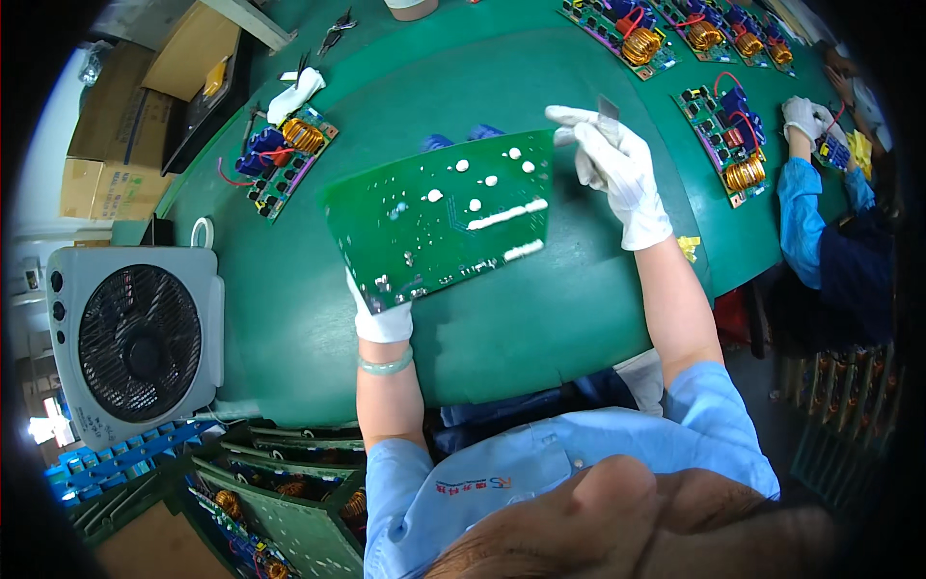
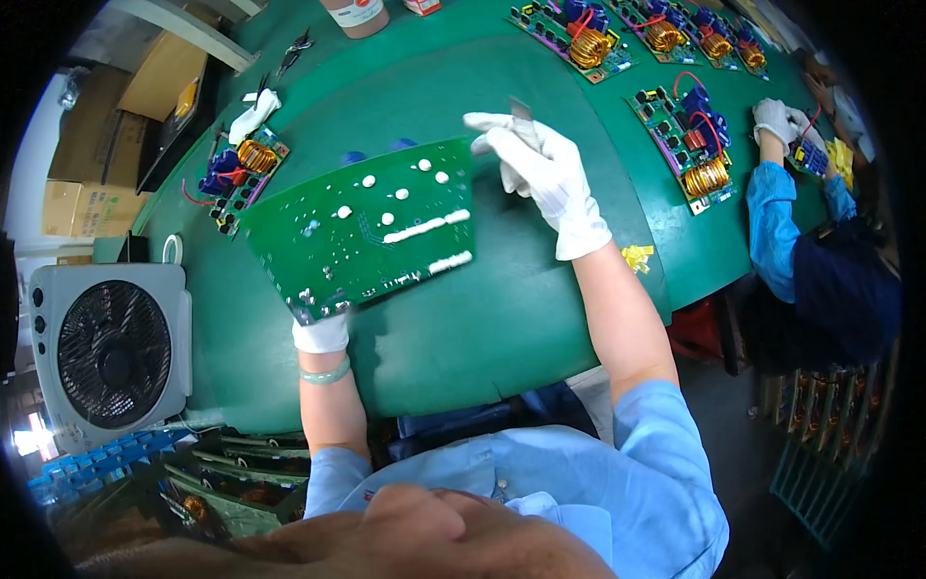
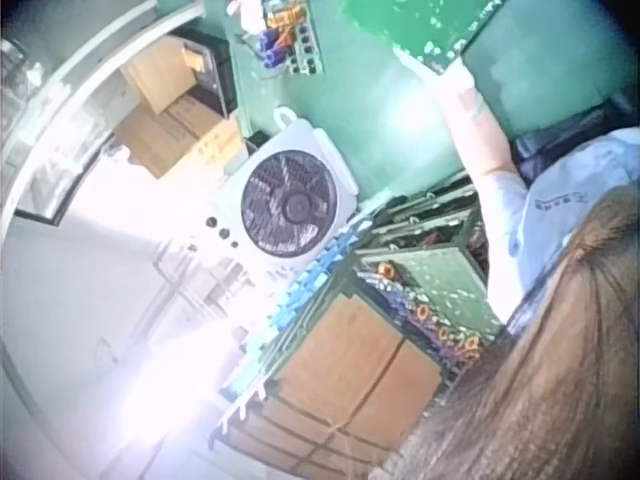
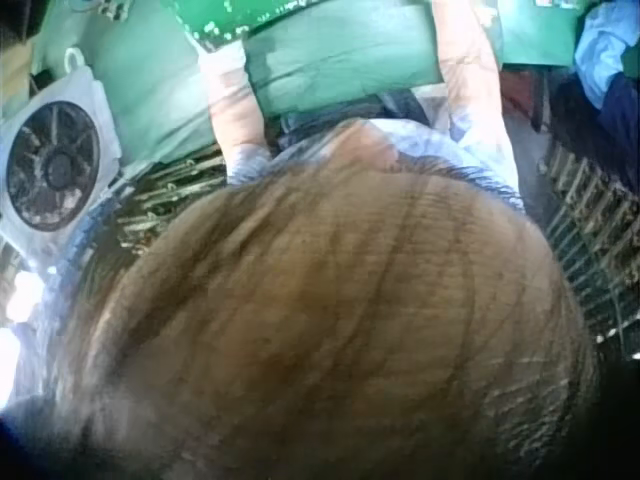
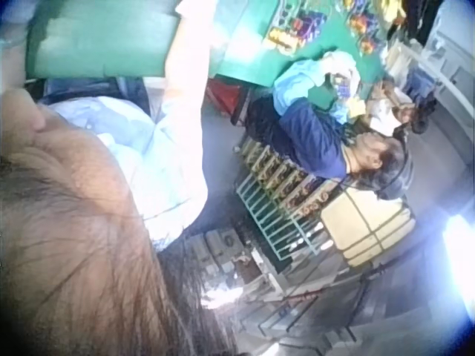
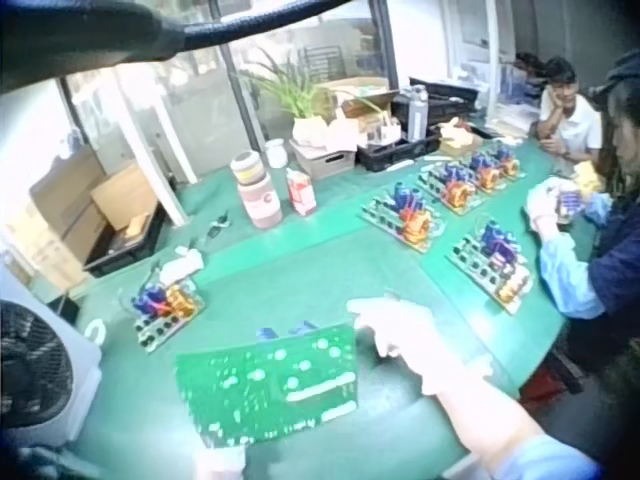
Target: The person cleans the surface of green circuit boards using a small metal scraper and a yellow cloth. They repeatedly scrape the board to remove residue and then wipe the surface clean. The person handles multiple boards, flipping them over to clean different sides and placing them into a green storage bin.
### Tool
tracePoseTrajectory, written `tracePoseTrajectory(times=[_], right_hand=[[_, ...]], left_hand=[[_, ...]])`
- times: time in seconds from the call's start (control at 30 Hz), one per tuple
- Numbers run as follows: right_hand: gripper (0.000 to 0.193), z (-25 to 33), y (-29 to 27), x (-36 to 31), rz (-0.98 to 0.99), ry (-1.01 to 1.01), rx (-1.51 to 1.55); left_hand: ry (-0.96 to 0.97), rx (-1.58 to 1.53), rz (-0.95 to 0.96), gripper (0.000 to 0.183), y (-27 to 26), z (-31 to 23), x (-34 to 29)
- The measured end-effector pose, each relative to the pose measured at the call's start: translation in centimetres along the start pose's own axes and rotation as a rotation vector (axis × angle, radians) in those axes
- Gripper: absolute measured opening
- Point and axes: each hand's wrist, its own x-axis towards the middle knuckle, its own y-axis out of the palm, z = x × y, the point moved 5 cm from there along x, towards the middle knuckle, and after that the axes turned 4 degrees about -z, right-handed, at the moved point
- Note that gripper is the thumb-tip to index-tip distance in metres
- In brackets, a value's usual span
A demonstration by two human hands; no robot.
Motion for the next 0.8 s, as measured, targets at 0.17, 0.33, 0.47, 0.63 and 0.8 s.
tracePoseTrajectory(times=[0.17,0.33,0.47,0.63,0.8], right_hand=[[0.032,-0.4,-0.5,0.1,-0.111,-0.005,-0.127],[0.031,-1.1,0.2,0.3,-0.136,0.018,-0.242],[0.031,-1.6,0.4,0.5,-0.106,-0.003,-0.287],[0.028,-3.2,0.9,0.8,0.026,0.015,-0.395],[0.044,-4.0,1.5,1.1,0.252,-0.279,-0.47]], left_hand=[[0.769,0.997,-0.041,0.014,4.7,-6.1,-3.7],[1.381,1.885,-0.02,0.02,9.3,-3.4,-4.4],[0.92,1.929,-0.119,0.044,8.2,0.2,-2.5],[0.834,1.736,0.303,0.082,9.3,4.4,-4.6],[1.038,1.405,0.624,0.024,8.9,2.1,-4.9]])
